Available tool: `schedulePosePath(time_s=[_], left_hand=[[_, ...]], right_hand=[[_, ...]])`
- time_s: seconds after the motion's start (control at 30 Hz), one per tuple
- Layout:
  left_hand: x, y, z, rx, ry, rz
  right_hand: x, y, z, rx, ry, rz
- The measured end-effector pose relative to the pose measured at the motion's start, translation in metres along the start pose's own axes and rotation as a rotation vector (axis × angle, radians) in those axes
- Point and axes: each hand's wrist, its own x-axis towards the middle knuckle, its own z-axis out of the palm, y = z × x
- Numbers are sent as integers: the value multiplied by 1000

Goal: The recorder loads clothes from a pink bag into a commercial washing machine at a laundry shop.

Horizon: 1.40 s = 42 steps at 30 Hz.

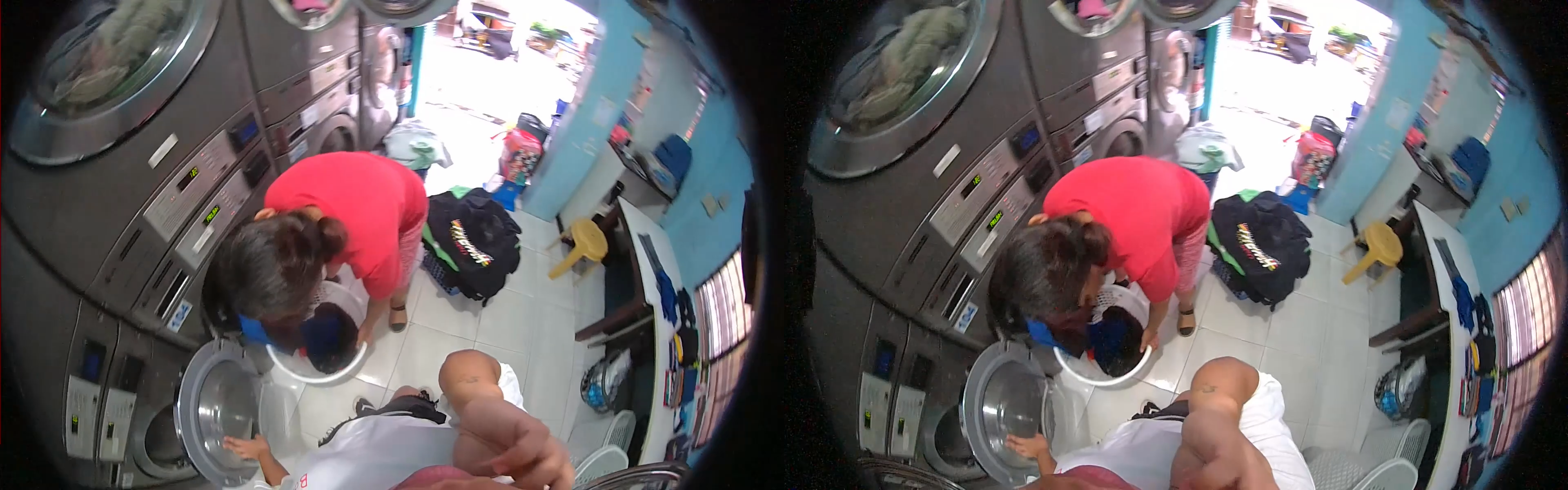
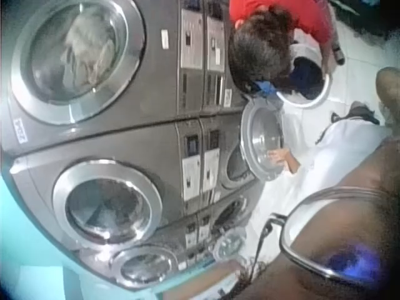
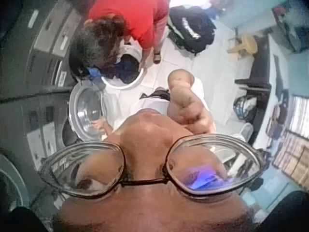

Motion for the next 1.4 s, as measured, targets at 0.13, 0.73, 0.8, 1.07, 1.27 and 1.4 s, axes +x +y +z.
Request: schedulePosePath(time_s=[0.13, 0.73, 0.8, 1.07, 1.27, 1.4], left_hand=[[1, -28, 20, -93, 22, 157], [-2, -6, 18, -167, 42, 142], [0, -1, 18, -149, 45, 134], [-1, -9, 30, -194, 117, 154], [-6, -3, 14, -218, 69, 155], [-7, -1, 10, -242, 39, 157]], right_hand=[[2, 13, 22, 134, 266, -169], [-40, -24, 26, -104, 68, -19], [-55, -39, 28, -53, -15, 154], [-201, -70, 4, 205, -926, 1206], [-292, -150, -62, 179, -1325, 2007], [-317, -190, -88, 185, -1519, 2119]])
